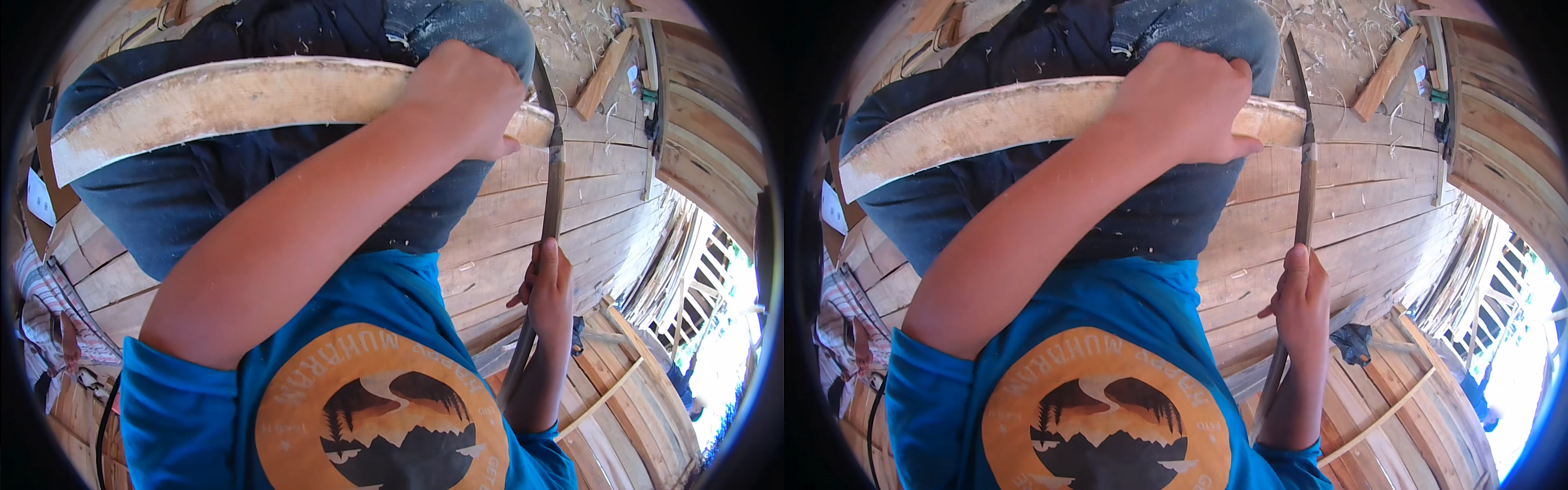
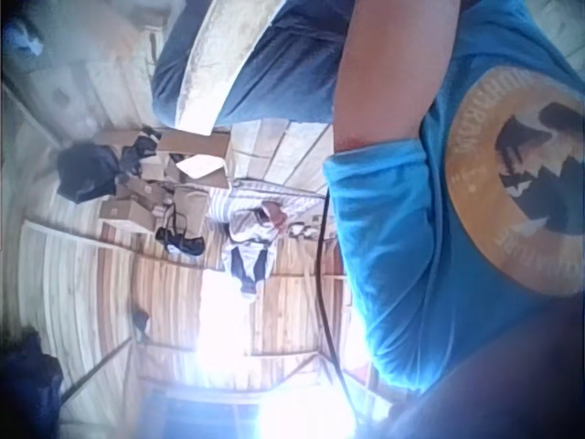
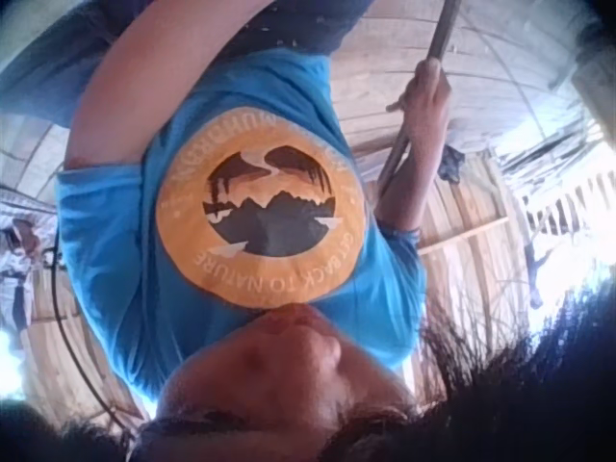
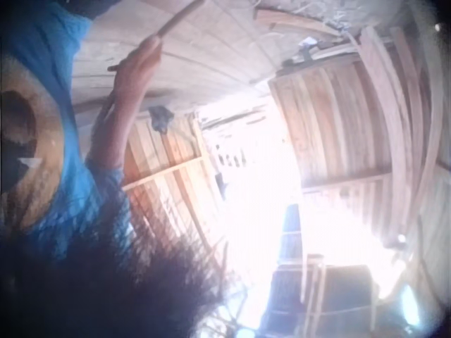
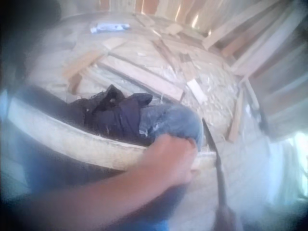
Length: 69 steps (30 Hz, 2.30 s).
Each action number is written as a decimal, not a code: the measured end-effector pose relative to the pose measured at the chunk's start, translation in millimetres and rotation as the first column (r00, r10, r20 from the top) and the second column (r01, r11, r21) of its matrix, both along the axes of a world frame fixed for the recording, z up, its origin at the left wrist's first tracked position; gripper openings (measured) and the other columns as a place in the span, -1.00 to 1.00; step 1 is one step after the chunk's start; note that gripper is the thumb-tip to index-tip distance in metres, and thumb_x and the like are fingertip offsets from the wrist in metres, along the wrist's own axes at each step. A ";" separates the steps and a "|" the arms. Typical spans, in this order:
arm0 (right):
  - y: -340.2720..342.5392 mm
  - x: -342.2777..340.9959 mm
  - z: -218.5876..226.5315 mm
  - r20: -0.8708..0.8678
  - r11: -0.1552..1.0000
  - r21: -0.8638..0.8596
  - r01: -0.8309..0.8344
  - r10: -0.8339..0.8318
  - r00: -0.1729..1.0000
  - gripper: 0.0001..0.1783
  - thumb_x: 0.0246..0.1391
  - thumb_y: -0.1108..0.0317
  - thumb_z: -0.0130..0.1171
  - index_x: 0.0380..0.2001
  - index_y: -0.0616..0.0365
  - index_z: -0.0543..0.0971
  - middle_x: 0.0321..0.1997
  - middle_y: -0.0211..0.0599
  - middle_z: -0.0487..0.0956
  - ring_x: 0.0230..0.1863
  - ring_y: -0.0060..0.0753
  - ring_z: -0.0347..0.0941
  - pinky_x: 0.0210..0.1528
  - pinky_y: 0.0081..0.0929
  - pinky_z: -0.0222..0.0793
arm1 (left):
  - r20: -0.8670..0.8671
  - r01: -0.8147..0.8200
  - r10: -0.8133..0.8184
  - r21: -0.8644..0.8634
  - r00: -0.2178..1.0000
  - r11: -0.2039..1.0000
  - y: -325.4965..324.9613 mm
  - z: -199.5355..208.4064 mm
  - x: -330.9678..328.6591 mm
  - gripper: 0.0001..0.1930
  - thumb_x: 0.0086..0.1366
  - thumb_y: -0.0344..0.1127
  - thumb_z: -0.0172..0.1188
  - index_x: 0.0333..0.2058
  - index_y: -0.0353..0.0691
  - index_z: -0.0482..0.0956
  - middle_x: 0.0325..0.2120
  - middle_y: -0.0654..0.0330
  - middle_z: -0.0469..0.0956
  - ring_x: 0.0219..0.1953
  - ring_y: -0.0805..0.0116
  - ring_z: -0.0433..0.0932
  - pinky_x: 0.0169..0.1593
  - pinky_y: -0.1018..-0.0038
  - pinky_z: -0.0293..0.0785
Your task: The person saws a piece of wood with a hand saw while sitting on a wooden floor.
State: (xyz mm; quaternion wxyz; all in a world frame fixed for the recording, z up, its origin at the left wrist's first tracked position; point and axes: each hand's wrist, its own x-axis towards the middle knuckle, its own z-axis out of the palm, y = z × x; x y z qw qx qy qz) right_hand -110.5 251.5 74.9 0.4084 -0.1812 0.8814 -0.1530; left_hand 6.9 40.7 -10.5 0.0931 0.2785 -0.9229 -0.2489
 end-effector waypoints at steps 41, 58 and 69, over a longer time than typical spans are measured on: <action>61.6 17.7 -18.9 0.015 0.994 -0.102 0.025 -0.024 1.000 -0.51 0.38 0.03 -0.26 -0.47 0.21 0.37 -0.69 -0.44 0.24 -0.61 -0.56 0.15 -0.55 -0.45 0.08 | 0.150 -0.057 0.076 -0.128 0.986 0.990 -5.5 2.8 3.2 -0.37 0.02 0.29 0.25 -0.27 -0.24 0.56 -0.51 0.05 0.63 -0.39 0.11 0.65 -0.30 0.27 0.57; 56.8 -6.1 -75.7 -0.051 0.943 -0.325 -0.075 0.061 0.997 -0.45 0.39 -0.02 -0.31 -0.57 0.14 0.32 -0.73 -0.51 0.17 -0.68 -0.65 0.08 -0.63 -0.53 0.01 | 0.037 -0.100 0.112 -0.241 0.993 0.965 -15.2 -10.0 -7.1 -0.36 0.07 0.28 0.23 -0.17 -0.24 0.56 -0.49 -0.02 0.63 -0.41 0.04 0.65 -0.31 0.21 0.57; 16.7 -40.9 -77.0 -0.045 0.951 -0.290 -0.104 0.095 0.994 -0.46 0.39 0.05 -0.23 -0.55 0.27 0.32 -0.69 -0.30 0.19 -0.56 -0.54 0.11 -0.52 -0.37 0.09 | 0.232 -0.063 0.095 -0.142 0.968 0.988 -8.9 0.0 -10.1 -0.32 0.06 0.34 0.19 -0.14 -0.21 0.56 -0.47 0.01 0.63 -0.36 0.05 0.65 -0.26 0.19 0.57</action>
